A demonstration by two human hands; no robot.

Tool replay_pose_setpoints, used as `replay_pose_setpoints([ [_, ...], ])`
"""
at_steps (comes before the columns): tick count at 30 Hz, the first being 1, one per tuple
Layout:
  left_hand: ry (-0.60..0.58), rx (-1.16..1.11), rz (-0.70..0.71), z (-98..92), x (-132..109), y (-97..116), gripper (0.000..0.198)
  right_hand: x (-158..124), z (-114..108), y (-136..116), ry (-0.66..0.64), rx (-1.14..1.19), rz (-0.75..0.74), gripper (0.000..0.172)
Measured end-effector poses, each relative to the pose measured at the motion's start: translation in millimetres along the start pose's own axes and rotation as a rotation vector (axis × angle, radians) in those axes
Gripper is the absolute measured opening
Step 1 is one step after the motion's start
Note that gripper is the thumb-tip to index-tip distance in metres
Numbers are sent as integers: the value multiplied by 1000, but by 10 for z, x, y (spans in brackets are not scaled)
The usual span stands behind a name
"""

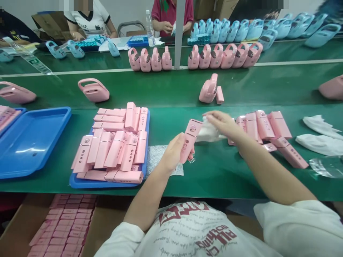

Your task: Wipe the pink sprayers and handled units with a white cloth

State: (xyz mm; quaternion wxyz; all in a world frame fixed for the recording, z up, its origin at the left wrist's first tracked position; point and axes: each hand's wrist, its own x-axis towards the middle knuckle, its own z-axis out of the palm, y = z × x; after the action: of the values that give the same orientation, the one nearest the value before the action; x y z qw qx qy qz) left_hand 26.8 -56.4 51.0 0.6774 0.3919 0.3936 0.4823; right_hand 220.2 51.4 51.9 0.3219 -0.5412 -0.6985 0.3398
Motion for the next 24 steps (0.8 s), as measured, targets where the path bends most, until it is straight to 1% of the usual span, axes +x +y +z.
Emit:
replay_pose_setpoints([
  [2, 14, -44, -16, -2, 7, 16, 51, -121, 120, 230, -214, -139, -75, 49],
  [3, 16, -62, -32, -2, 12, 22, 51, -174, 164, 321, -290, -219, -117, 54],
  [4, 21, -77, -45, 0, 17, 24, 50, -214, 194, 396, -328, -299, -159, 53],
  [5, 24, -85, -48, 2, 24, 24, 48, -240, 209, 452, -331, -372, -201, 47],
  [6, 24, -83, -40, 5, 31, 21, 46, -251, 212, 492, -304, -426, -238, 37],
  [8, 17, -59, -19, 13, 46, 7, 41, -249, 188, 521, -186, -427, -257, 21],
  [10, -8, -29, -34, 24, 60, -16, 35, -250, 146, 491, -19, -299, -178, 15],
  [12, -30, 2, -78, 40, 73, -47, 34, -284, 107, 414, 184, -133, -90, 12],
  [13, -37, 23, -101, 50, 81, -66, 36, -313, 94, 365, 283, -57, -86, 12],
  [14, -42, 48, -127, 62, 90, -87, 39, -348, 87, 314, 369, 9, -120, 12],
  [15, -43, 73, -152, 76, 102, -111, 41, -385, 87, 266, 432, 62, -180, 12],
  [16, -40, 96, -175, 89, 115, -137, 44, -422, 95, 224, 463, 95, -253, 13],
  [17, -31, 116, -196, 103, 130, -164, 46, -458, 114, 192, 461, 100, -329, 15],
  [18, -15, 129, -214, 117, 146, -188, 50, -493, 143, 169, 433, 77, -406, 17],
  [20, 25, 116, -249, 139, 182, -226, 61, -560, 236, 149, 336, -23, -557, 20],
  [22, 95, 29, -273, 153, 215, -238, 74, -620, 359, 147, 249, -91, -745, 22],
  [24, 172, -99, -267, 157, 236, -225, 83, -660, 472, 150, 156, -99, -956, 24],
])
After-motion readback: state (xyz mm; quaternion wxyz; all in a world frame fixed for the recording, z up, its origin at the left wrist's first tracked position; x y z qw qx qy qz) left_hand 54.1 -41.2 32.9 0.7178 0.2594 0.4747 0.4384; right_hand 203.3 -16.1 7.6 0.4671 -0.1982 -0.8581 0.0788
